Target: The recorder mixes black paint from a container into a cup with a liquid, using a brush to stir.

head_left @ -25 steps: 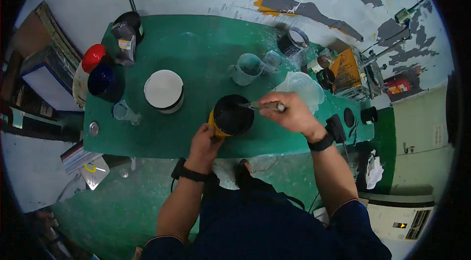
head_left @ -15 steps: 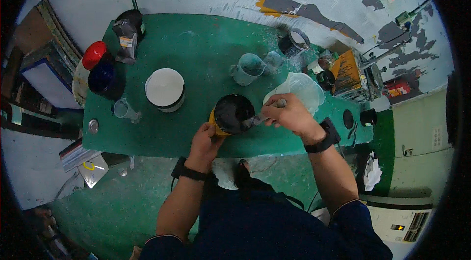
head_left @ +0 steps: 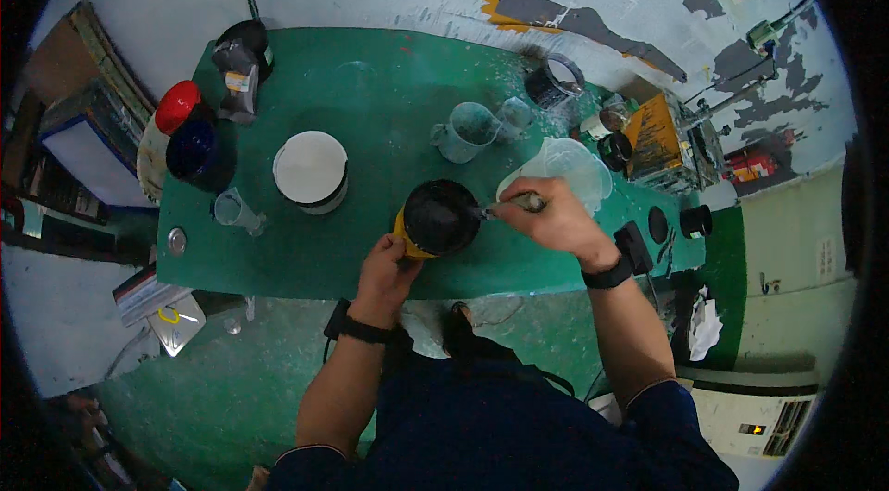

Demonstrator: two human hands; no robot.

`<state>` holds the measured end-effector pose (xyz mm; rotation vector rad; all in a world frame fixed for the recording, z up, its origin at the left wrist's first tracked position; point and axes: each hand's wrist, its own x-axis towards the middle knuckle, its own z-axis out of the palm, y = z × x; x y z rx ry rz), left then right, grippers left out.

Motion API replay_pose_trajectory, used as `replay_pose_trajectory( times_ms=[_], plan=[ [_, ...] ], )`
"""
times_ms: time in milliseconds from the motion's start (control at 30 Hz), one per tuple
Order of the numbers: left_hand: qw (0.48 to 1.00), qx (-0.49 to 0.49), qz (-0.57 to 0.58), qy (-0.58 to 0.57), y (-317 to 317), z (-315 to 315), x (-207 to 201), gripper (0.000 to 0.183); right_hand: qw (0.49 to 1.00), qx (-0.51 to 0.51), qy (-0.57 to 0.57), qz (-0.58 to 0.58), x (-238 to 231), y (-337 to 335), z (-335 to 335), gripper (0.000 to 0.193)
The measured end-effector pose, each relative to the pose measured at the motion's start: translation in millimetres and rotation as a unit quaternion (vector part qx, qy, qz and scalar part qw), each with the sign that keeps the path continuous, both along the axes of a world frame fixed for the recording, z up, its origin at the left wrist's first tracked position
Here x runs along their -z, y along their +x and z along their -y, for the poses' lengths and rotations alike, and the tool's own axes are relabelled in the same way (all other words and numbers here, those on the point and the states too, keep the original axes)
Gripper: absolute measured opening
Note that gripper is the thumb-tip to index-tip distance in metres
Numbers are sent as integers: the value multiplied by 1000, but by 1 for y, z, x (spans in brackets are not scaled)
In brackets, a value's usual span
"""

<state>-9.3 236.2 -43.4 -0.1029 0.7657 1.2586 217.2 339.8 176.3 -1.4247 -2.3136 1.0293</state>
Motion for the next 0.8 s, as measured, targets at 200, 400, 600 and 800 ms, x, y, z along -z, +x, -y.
replay_pose_trajectory(
  times_ms=[200, 400, 600, 800],
  plan=[
    [999, -11, 29, 26, -2, 3, 18, 17, 945, 216, -227, -92, -18, -21, 10, 25],
    [998, -2, 41, 53, 0, 5, 7, 28, 953, 177, -148, -196, 1, 4, 6, 23],
    [999, 10, 28, 34, -4, 5, 18, 36, 992, -53, 101, -57, 16, 6, 0, 20],
    [999, 3, 43, 16, -3, 6, 13, 35, 968, 150, -167, -112, 5, 2, 6, 23]
  ],
)
